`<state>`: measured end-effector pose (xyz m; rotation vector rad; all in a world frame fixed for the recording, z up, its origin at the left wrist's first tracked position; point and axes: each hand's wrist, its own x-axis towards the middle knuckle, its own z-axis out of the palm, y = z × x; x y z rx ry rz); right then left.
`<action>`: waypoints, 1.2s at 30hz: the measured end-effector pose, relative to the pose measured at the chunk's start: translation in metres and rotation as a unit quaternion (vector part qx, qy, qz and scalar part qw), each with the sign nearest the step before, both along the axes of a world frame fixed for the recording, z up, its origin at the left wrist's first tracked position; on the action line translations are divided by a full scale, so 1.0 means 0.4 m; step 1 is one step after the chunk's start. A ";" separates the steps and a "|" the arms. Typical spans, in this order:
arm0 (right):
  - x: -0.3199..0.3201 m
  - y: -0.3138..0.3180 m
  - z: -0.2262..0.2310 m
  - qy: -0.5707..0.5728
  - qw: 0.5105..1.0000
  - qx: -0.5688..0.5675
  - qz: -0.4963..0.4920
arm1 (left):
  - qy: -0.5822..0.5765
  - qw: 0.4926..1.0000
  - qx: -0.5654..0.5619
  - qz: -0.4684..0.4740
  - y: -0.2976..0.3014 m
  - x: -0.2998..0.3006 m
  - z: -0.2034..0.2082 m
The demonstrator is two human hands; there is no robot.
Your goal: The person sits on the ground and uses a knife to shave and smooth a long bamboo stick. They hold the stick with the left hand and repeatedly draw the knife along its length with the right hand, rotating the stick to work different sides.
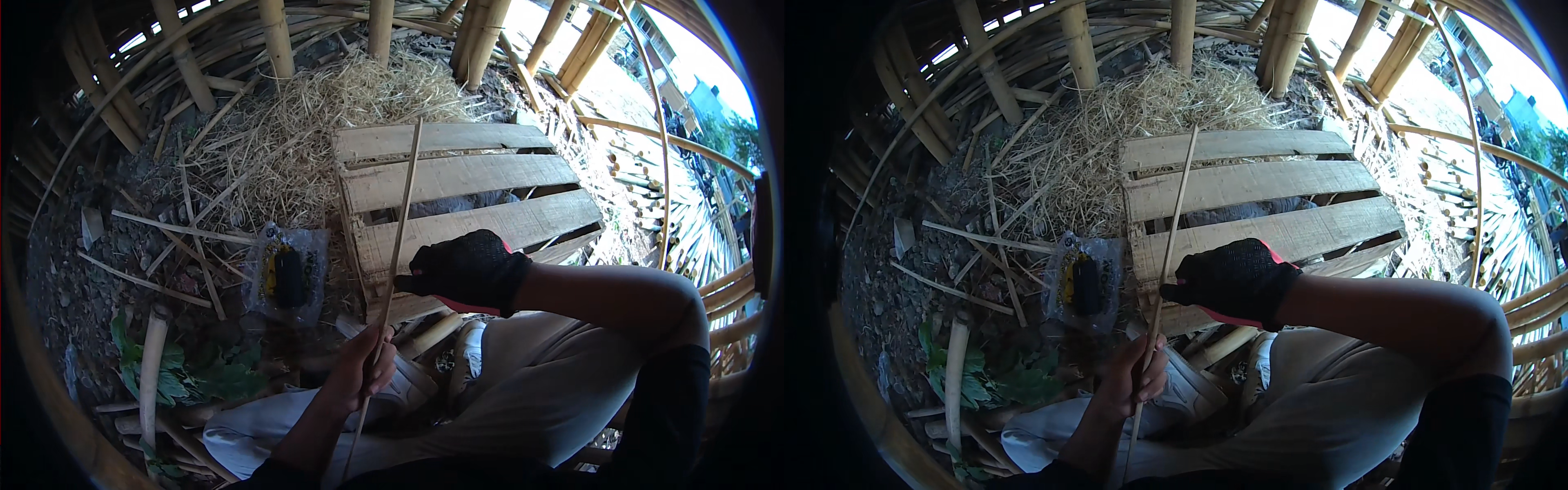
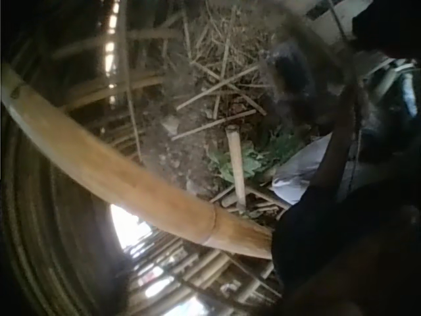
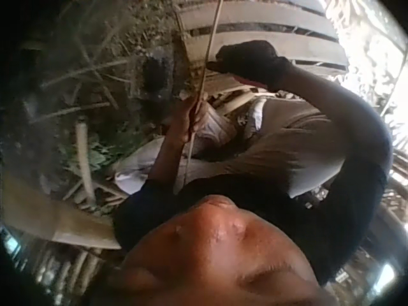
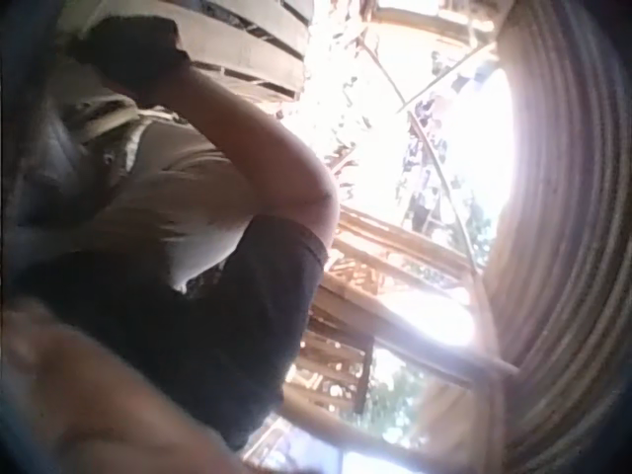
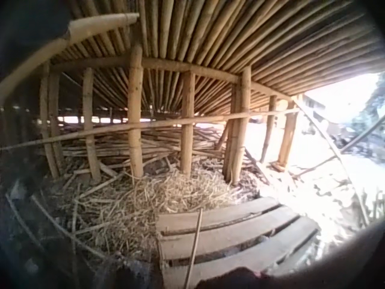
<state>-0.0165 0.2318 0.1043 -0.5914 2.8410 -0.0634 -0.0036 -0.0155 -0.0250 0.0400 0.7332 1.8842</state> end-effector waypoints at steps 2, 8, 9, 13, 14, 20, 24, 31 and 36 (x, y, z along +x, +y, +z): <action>-0.005 -0.011 -0.006 -0.024 0.999 0.005 -0.027 | -0.027 1.000 -0.008 -0.004 0.000 0.004 -0.001; 0.003 0.005 -0.040 0.039 0.996 0.040 0.072 | 0.010 0.999 -0.037 0.004 -0.006 0.003 0.016; 0.007 0.003 -0.047 0.054 0.995 0.030 0.079 | 0.012 0.999 -0.046 0.005 -0.006 0.002 0.022; 0.011 -0.010 -0.034 0.048 0.997 0.014 0.059 | 0.003 0.997 -0.071 0.003 -0.005 0.004 0.047; 0.010 -0.009 -0.035 0.051 0.997 0.010 0.058 | -0.001 0.997 -0.076 0.000 -0.006 0.003 0.049; -0.003 -0.006 -0.044 0.064 0.997 0.006 0.033 | -0.012 0.995 -0.101 0.003 -0.007 0.007 0.055; -0.001 0.007 -0.055 0.095 0.995 -0.008 0.042 | 0.007 0.993 -0.119 0.012 -0.002 0.009 0.065; -0.010 0.028 -0.050 0.111 0.992 -0.016 0.053 | 0.021 0.994 -0.108 0.021 0.007 0.007 0.063; -0.024 0.040 -0.047 0.120 0.991 0.024 0.054 | 0.030 0.993 -0.114 0.028 0.008 0.008 0.075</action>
